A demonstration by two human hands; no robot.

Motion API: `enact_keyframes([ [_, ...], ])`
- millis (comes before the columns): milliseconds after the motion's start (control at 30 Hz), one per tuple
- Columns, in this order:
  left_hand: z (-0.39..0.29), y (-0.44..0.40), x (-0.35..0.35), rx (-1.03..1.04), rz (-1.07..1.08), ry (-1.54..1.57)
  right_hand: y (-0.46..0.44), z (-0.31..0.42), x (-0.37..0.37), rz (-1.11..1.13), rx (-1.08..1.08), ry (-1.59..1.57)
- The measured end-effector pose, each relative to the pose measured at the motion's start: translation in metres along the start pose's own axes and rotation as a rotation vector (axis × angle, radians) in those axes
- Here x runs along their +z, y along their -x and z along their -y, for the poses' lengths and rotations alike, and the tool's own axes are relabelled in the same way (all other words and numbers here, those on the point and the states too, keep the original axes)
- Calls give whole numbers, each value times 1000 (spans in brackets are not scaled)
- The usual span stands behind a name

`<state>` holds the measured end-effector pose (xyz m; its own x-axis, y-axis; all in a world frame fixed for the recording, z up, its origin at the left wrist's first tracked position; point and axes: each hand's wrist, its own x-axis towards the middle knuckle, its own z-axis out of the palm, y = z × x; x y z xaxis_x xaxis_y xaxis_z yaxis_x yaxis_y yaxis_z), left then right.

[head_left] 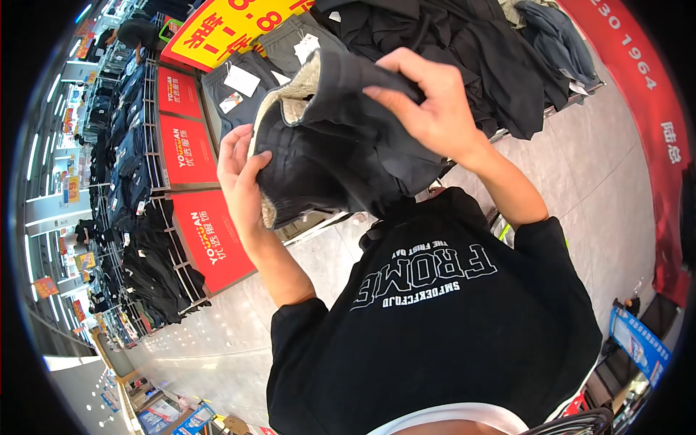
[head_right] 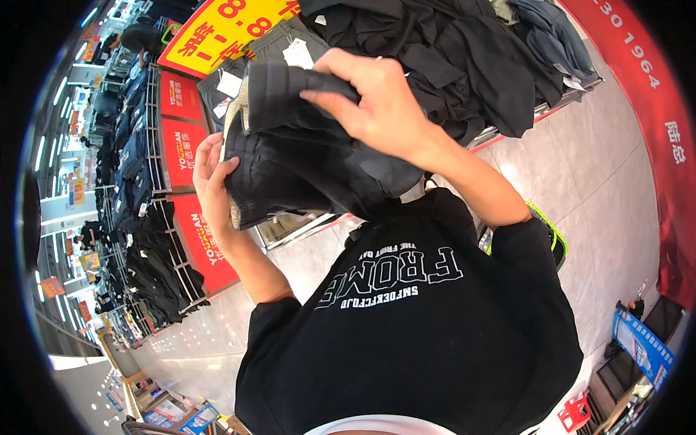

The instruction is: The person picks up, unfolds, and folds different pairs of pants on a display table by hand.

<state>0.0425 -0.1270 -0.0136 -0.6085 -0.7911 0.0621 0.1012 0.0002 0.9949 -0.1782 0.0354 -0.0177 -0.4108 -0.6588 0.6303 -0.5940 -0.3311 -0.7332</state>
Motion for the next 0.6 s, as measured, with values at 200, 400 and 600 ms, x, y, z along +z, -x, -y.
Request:
enact_keyframes([
  [200, 9, -6, 8, -16, 24, 7, 1, -11, -8, 121, 186, 16],
  [400, 8, -5, 14, -68, 60, 42, 1, -23, -12, 108, 141, -60],
  [600, 32, -9, 23, -119, 2, 209, 9, -18, -10, 322, 212, -90],
])
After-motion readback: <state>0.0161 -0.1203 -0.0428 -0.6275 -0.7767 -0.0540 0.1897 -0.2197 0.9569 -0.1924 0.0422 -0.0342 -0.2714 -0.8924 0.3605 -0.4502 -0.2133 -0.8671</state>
